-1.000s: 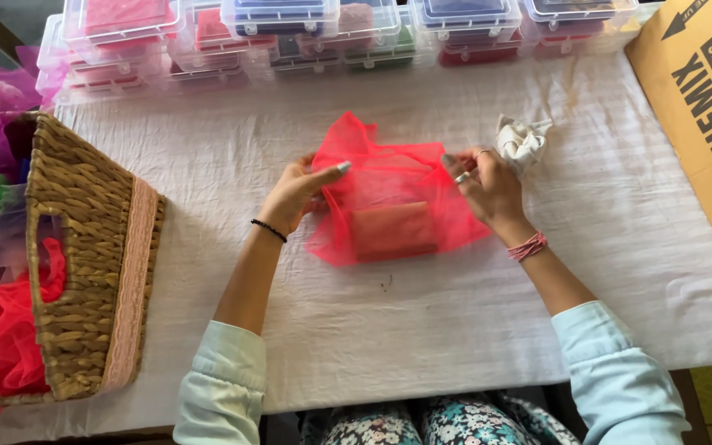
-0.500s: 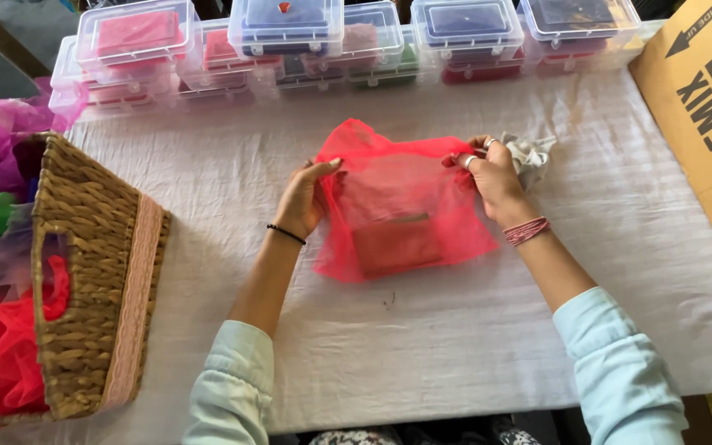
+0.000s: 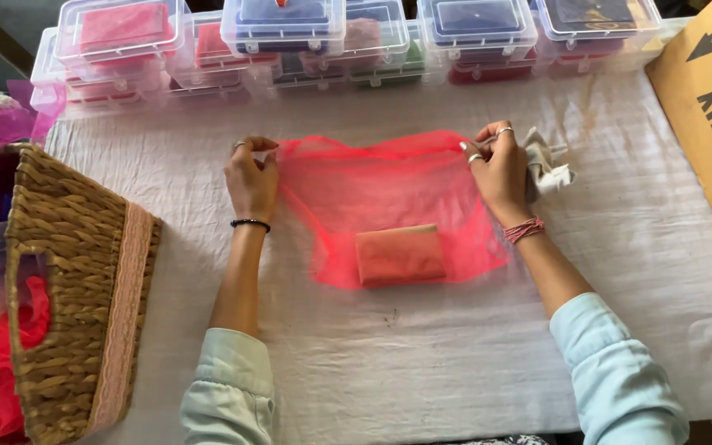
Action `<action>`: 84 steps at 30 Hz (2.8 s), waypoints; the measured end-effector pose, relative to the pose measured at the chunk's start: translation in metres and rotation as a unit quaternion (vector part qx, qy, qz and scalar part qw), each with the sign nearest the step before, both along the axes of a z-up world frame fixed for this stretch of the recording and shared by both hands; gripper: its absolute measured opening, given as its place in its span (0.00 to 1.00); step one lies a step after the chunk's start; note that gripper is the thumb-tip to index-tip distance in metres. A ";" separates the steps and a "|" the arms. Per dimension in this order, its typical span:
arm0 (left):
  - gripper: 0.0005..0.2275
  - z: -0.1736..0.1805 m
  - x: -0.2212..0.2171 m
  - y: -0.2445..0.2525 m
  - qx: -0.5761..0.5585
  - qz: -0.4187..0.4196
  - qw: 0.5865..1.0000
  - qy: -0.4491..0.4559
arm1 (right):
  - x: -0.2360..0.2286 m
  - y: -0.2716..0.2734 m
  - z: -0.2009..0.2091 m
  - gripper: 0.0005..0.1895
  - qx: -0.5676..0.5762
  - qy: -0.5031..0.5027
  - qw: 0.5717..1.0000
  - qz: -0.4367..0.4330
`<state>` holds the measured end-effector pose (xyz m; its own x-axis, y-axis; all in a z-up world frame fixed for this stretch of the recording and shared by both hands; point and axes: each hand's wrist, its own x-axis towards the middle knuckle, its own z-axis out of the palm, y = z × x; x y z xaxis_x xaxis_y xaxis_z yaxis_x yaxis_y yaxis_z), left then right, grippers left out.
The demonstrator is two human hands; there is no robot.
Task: The person is wrapping a small box in pink mesh fabric and then placing it into a clear plastic storage container.
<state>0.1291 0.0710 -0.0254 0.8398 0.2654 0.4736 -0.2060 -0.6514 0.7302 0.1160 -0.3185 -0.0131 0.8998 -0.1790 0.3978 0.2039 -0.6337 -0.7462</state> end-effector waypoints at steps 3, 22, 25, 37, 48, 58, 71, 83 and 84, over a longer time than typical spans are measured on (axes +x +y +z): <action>0.10 0.065 -0.028 -0.033 0.278 0.141 0.905 -0.290 | -0.015 0.012 0.018 0.15 -0.115 -0.131 0.984 0.031; 0.27 0.023 -0.022 -0.052 0.313 -0.124 0.938 0.078 | -0.017 0.016 0.004 0.41 -0.374 -0.005 0.907 0.196; 0.30 0.012 -0.015 -0.034 0.315 -0.068 0.945 0.066 | -0.019 0.012 0.012 0.42 -0.386 0.074 0.906 0.156; 0.17 0.021 -0.045 -0.074 0.293 -0.353 0.883 0.104 | -0.018 0.009 0.005 0.41 -0.368 0.046 0.919 0.136; 0.19 0.072 -0.112 -0.058 0.278 -0.160 0.947 -0.021 | -0.016 0.007 0.000 0.40 -0.349 0.044 0.925 0.140; 0.11 0.005 -0.219 -0.115 0.355 -0.441 0.806 -0.172 | -0.016 0.003 -0.007 0.37 -0.356 0.013 0.924 0.137; 0.29 0.042 -0.178 -0.159 0.267 -0.386 0.879 -0.086 | -0.017 0.005 -0.005 0.37 -0.342 0.031 0.930 0.130; 0.34 0.011 -0.059 -0.078 0.306 -0.064 0.920 0.236 | -0.017 0.005 -0.002 0.37 -0.339 0.002 0.931 0.134; 0.36 0.000 -0.050 -0.061 0.304 -0.021 0.930 0.206 | -0.017 0.005 -0.003 0.37 -0.341 0.001 0.930 0.133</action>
<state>0.0787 0.0097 -0.0253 0.9868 0.0158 0.1612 -0.0256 -0.9674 0.2518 0.0986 -0.3136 -0.0156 0.8770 0.3436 0.3358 0.4200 -0.8878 -0.1884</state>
